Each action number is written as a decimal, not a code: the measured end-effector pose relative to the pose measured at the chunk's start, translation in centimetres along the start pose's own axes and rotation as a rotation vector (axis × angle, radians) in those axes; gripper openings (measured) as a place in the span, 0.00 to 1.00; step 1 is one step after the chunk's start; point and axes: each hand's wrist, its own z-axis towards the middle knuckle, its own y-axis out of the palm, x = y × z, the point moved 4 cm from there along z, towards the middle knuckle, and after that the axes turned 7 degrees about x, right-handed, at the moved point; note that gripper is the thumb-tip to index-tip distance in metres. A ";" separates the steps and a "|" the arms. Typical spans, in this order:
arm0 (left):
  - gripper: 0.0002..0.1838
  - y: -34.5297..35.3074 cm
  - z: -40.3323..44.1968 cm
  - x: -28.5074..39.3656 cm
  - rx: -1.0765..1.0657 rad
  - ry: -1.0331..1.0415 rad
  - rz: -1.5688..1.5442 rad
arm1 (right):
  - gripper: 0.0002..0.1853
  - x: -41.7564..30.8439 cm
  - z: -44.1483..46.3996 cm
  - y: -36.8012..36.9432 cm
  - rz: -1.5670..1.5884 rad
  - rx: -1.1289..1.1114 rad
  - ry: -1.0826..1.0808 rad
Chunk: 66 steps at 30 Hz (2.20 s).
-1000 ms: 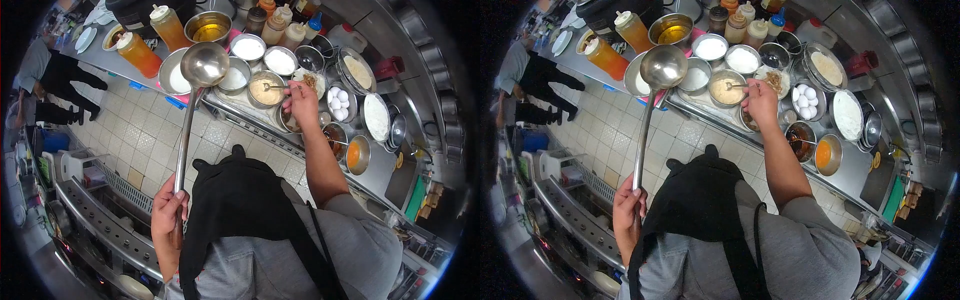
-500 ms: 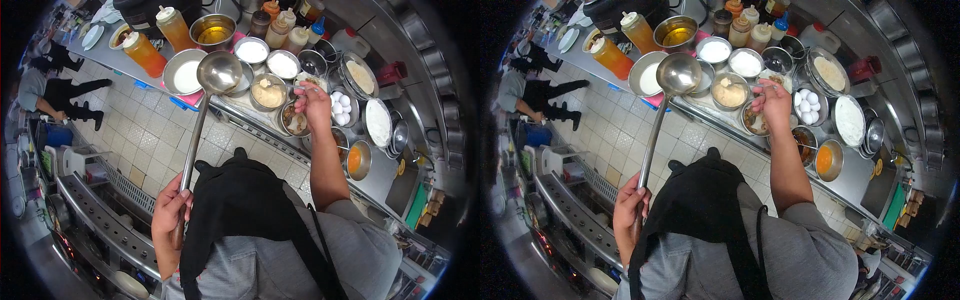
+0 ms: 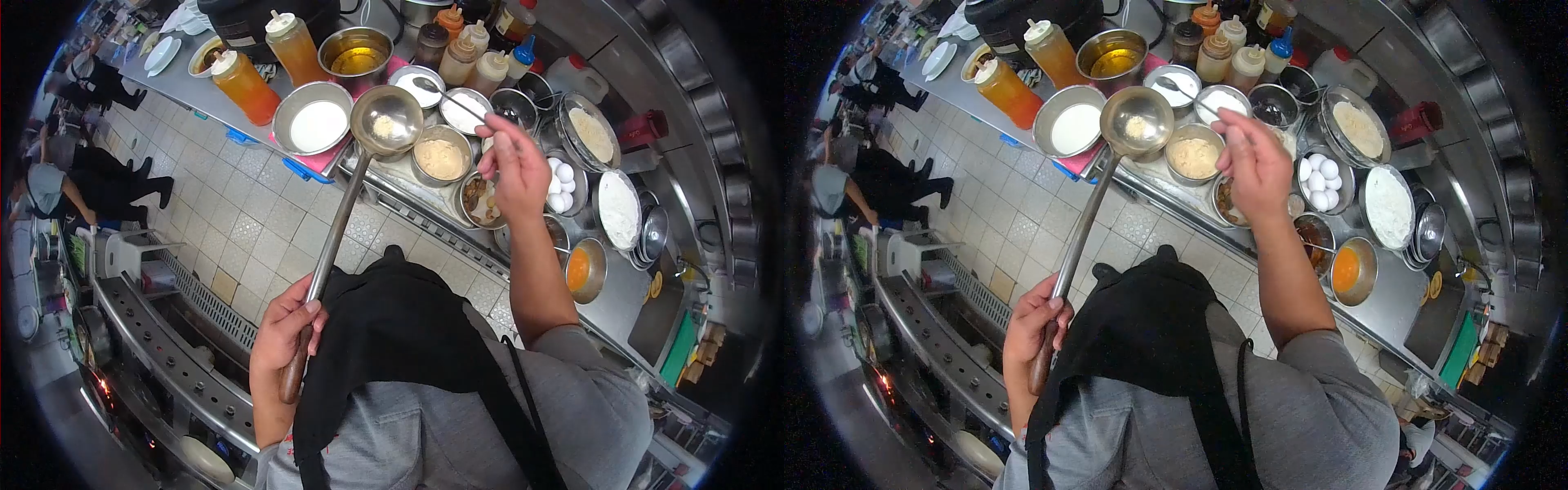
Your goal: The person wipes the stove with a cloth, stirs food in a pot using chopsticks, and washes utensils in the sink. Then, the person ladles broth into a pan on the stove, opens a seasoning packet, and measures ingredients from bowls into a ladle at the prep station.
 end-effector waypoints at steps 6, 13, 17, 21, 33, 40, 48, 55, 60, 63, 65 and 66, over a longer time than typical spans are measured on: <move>0.27 -0.4 -0.4 0.3 0.033 0.034 0.021 | 0.11 3.9 -0.5 1.2 -0.241 -0.158 0.000; 0.27 -1.1 -1.6 0.2 0.089 0.074 -0.042 | 0.13 6.9 5.3 3.4 -0.281 0.051 0.091; 0.28 -1.3 -2.2 0.1 0.128 0.109 -0.065 | 0.12 9.4 7.9 6.0 -0.528 -0.007 -0.114; 0.28 -1.4 -2.6 0.0 0.147 0.116 -0.073 | 0.12 10.6 9.1 8.0 -0.640 -0.054 -0.183; 0.29 -1.5 -2.6 0.0 0.119 0.078 -0.072 | 0.12 14.2 9.3 7.2 -0.176 0.073 0.403; 0.29 -1.1 -1.4 0.5 0.098 0.072 -0.030 | 0.12 13.7 9.6 4.5 0.002 0.169 0.522; 0.28 -0.3 -0.1 0.9 0.053 0.048 -0.028 | 0.12 9.5 9.1 3.8 0.209 0.102 0.503; 0.27 0.0 -0.1 0.9 0.040 0.061 -0.037 | 0.13 12.2 9.5 6.0 -0.227 0.030 0.304; 0.27 -0.1 -0.7 0.6 0.124 0.111 -0.061 | 0.14 14.3 9.8 7.6 -0.386 -0.001 0.197; 0.27 -0.4 -1.1 0.5 0.143 0.111 -0.085 | 0.13 15.2 10.2 7.6 -0.260 0.056 0.297; 0.27 -0.7 -1.2 0.5 0.121 0.107 -0.093 | 0.13 15.4 10.3 7.0 -0.185 0.086 0.402; 0.28 -0.7 -1.3 0.4 0.095 0.101 -0.098 | 0.13 15.4 10.1 6.7 -0.111 0.122 0.510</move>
